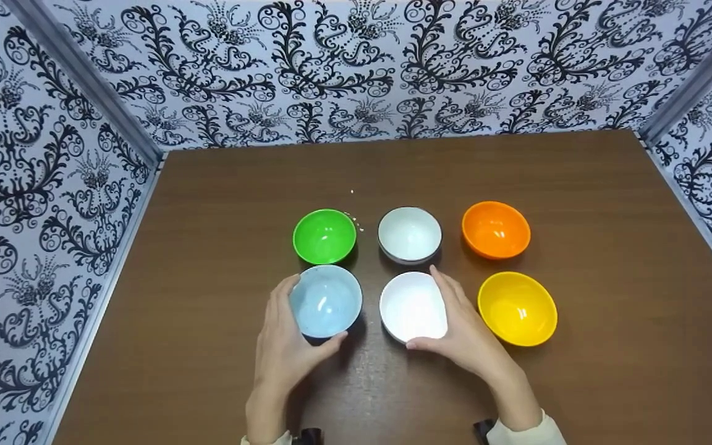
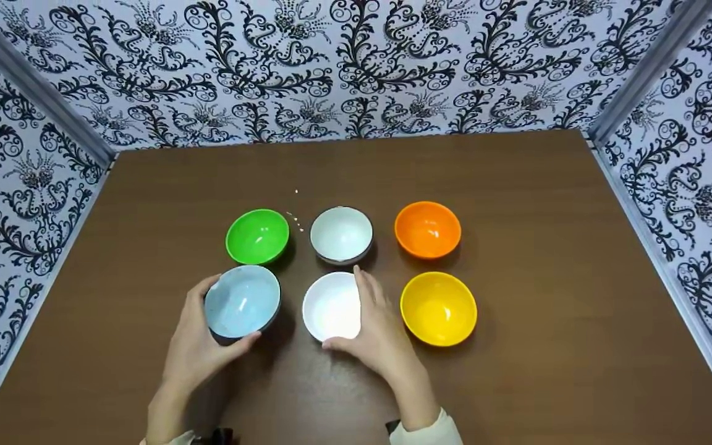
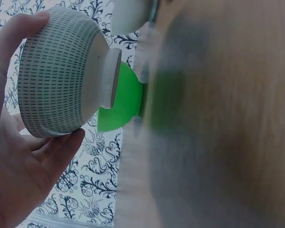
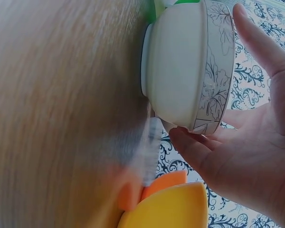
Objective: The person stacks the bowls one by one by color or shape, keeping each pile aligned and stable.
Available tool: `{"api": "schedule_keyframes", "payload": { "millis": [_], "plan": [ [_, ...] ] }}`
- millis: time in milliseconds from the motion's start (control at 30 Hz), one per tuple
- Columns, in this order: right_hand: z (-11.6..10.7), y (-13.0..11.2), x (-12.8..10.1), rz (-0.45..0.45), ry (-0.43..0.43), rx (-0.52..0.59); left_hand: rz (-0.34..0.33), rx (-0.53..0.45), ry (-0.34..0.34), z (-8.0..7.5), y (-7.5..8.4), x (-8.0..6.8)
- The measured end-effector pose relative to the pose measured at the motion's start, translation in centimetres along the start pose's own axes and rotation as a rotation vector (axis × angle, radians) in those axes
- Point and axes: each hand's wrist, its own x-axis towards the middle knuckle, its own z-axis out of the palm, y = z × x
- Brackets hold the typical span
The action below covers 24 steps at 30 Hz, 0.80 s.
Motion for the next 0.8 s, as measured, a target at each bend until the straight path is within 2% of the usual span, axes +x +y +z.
{"api": "schedule_keyframes", "payload": {
  "millis": [367,800],
  "plan": [
    [-0.4,-0.3,-0.2,0.032,0.011,0.014,0.051,-0.026,-0.004,0.1,1.3,0.8],
    [-0.6,-0.3,-0.3,-0.007,0.051,0.014,0.111,-0.025,-0.012,0.5,2.7,1.3]
  ]
}}
